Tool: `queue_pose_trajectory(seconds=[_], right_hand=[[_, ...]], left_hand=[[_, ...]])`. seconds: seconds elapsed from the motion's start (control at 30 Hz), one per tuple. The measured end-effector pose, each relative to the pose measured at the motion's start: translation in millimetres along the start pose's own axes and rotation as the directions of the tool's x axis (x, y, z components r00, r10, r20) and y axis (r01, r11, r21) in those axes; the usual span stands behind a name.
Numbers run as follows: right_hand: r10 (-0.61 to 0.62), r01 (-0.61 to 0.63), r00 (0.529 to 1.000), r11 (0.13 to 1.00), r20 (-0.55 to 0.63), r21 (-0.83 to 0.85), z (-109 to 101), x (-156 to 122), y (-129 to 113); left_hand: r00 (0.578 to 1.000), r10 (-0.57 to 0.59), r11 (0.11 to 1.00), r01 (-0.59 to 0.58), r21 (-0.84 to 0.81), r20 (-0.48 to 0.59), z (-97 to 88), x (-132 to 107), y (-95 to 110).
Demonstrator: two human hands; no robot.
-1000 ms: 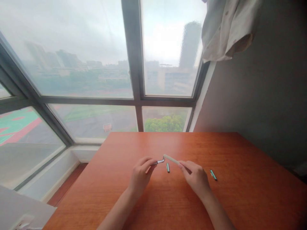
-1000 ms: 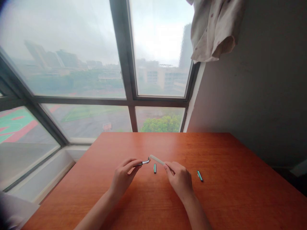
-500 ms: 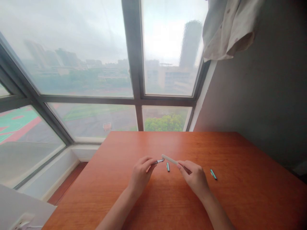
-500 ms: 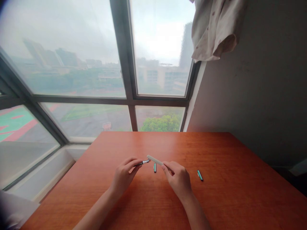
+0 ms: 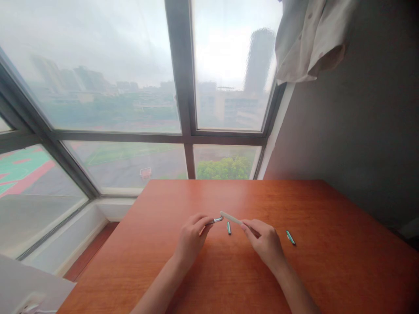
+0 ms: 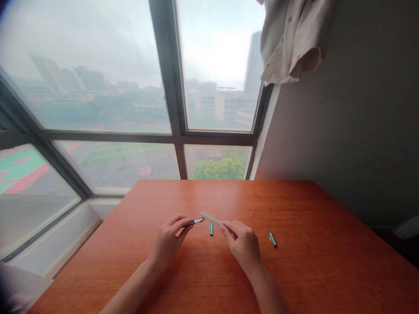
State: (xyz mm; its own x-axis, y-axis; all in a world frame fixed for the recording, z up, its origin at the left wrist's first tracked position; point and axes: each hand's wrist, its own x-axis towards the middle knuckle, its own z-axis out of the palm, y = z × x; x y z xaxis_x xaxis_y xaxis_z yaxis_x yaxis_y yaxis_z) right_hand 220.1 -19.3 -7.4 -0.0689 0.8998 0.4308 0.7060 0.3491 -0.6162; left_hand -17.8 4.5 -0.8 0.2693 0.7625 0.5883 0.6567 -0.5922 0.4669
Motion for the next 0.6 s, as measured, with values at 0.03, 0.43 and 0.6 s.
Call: queue_pose_trajectory(seconds=[0.03, 0.43, 0.6], right_hand=[[0.003, -0.003, 1.000, 1.000, -0.003, -0.002, -0.1, 0.3, -0.3], [0.077, -0.067, 0.996, 0.979, -0.042, 0.193, -3.6, 1.8, -4.6], [0.069, -0.068, 0.998, 0.975, 0.002, 0.213, -4.3, 2.7, -8.4]], left_hand=[[1.000, 0.002, 1.000, -0.002, 0.001, 0.001, 0.2, -0.4, -0.1], [0.999, -0.037, 0.988, 0.035, -0.151, -0.009, -2.0, 1.1, 3.7], [0.996, -0.085, 0.942, 0.089, -0.324, 0.027, -4.6, 3.8, 13.6]])
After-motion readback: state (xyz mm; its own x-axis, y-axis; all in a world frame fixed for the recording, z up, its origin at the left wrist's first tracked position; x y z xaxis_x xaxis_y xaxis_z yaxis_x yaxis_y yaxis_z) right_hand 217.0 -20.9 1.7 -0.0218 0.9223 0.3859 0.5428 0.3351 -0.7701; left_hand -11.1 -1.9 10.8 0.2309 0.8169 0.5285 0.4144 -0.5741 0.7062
